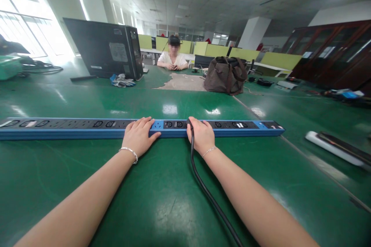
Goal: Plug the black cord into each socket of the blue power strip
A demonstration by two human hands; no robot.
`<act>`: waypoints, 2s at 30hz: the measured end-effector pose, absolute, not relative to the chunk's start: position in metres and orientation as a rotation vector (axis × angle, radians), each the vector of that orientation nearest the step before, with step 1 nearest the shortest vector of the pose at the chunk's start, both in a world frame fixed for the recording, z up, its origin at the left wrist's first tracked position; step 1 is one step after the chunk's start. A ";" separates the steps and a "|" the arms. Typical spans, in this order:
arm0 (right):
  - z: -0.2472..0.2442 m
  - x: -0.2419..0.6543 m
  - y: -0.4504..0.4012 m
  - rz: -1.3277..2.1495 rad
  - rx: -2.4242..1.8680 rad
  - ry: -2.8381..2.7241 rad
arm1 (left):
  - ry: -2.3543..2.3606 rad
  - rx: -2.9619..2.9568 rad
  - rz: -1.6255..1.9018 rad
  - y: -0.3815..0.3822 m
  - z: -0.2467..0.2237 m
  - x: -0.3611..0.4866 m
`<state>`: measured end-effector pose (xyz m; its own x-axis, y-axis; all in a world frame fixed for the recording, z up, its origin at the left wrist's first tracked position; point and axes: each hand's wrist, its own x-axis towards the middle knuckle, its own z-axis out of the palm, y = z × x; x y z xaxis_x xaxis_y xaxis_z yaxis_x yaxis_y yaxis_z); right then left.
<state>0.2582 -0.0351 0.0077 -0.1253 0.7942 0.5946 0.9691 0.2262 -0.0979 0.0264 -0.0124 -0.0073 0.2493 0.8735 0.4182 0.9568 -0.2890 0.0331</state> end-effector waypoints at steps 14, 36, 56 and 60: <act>-0.003 0.268 -0.032 -0.344 -1.539 -1.969 | -1.710 -2.301 -0.536 -0.014 -0.007 0.027; 0.003 0.266 -0.028 -0.316 -1.568 -2.009 | -1.728 -2.297 -0.512 -0.015 -0.004 0.028; 0.004 0.276 -0.022 -0.139 -1.526 -1.941 | -1.735 -2.306 -0.519 -0.015 -0.004 0.028; 0.007 0.278 -0.021 -0.075 -1.526 -1.957 | -1.737 -2.311 -0.521 -0.015 -0.005 0.028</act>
<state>0.2784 -0.0211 0.0067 -0.1143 0.8493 0.5155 0.8861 0.3218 -0.3336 0.0277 -0.0148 -0.0048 0.2459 0.8848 0.3959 0.9566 -0.2874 0.0481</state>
